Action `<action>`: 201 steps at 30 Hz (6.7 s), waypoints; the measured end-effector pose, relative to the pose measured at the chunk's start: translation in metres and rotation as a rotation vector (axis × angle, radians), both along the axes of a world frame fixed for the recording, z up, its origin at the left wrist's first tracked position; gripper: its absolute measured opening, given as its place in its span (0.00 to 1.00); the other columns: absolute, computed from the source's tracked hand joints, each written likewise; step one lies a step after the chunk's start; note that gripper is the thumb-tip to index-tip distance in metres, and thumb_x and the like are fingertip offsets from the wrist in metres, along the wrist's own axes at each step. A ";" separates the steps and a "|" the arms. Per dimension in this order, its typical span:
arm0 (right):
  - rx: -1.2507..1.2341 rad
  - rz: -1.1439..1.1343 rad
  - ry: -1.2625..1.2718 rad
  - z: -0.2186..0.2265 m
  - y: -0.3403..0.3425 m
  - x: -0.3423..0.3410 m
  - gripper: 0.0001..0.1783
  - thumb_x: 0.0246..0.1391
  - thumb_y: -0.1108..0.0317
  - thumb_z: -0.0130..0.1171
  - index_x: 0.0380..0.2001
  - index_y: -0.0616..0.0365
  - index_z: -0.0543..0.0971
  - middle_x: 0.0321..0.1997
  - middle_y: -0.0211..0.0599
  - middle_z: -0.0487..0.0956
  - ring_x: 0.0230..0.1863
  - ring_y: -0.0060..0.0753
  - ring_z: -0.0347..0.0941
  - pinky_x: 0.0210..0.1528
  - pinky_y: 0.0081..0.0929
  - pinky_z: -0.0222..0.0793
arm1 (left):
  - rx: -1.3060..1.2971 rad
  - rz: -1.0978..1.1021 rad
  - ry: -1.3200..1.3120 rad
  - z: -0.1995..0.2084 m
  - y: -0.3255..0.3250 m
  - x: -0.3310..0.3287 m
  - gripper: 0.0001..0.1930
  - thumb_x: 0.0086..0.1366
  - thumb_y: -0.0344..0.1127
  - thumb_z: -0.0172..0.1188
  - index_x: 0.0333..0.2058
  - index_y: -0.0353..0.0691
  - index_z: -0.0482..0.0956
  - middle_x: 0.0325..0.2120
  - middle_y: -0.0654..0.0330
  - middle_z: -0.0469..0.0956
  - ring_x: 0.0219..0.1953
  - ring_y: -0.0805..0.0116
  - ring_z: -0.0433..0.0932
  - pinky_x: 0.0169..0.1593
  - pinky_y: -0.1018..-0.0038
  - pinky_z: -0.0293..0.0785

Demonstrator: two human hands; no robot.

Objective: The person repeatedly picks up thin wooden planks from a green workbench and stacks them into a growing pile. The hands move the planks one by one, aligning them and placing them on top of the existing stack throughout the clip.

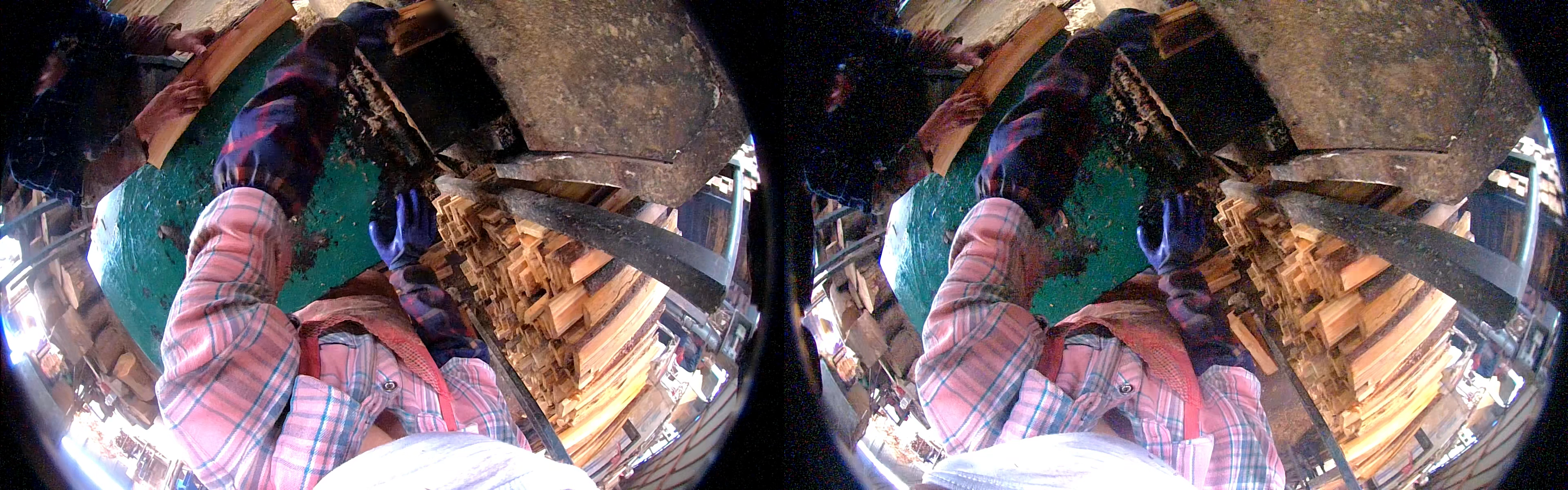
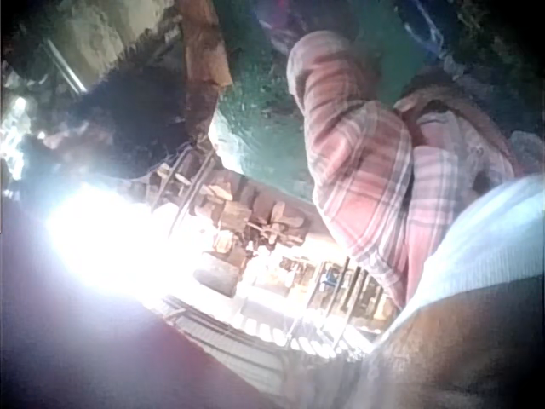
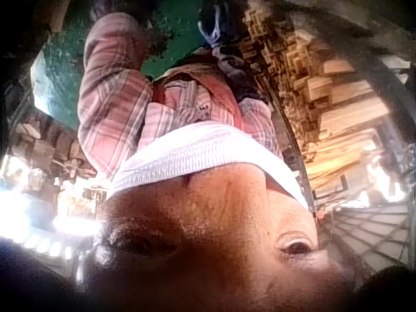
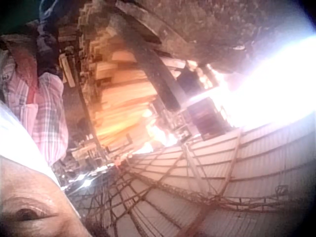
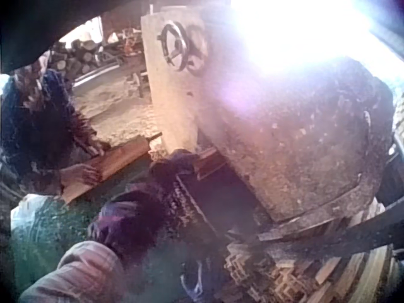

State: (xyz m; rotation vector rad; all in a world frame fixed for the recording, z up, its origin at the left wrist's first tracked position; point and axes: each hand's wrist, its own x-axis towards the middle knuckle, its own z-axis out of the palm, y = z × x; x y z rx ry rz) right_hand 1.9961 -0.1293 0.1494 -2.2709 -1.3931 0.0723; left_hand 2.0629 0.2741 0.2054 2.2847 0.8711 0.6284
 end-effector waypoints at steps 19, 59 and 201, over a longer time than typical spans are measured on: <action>0.070 -0.014 -0.053 0.007 -0.002 -0.003 0.40 0.42 0.46 0.59 0.57 0.53 0.64 0.60 0.49 0.64 0.58 0.56 0.60 0.58 0.55 0.54 | 0.711 -0.159 -0.032 0.019 -0.031 -0.030 0.27 0.53 0.50 0.60 0.50 0.48 0.68 0.44 0.54 0.74 0.46 0.53 0.73 0.48 0.58 0.70; 0.063 -0.041 -0.011 0.006 -0.006 -0.005 0.41 0.41 0.46 0.60 0.57 0.51 0.64 0.63 0.45 0.61 0.59 0.54 0.59 0.60 0.53 0.51 | 0.212 -0.006 0.699 0.019 -0.074 -0.071 0.21 0.54 0.53 0.57 0.39 0.44 0.78 0.35 0.55 0.79 0.42 0.54 0.77 0.44 0.59 0.70; 0.632 -1.508 -1.183 0.205 -0.550 0.088 0.31 0.50 0.64 0.54 0.53 0.68 0.58 0.41 0.53 0.72 0.36 0.53 0.73 0.41 0.41 0.73 | -0.644 -0.905 0.307 0.063 -0.412 -0.207 0.26 0.60 0.40 0.58 0.54 0.35 0.66 0.44 0.59 0.75 0.45 0.74 0.72 0.51 0.72 0.68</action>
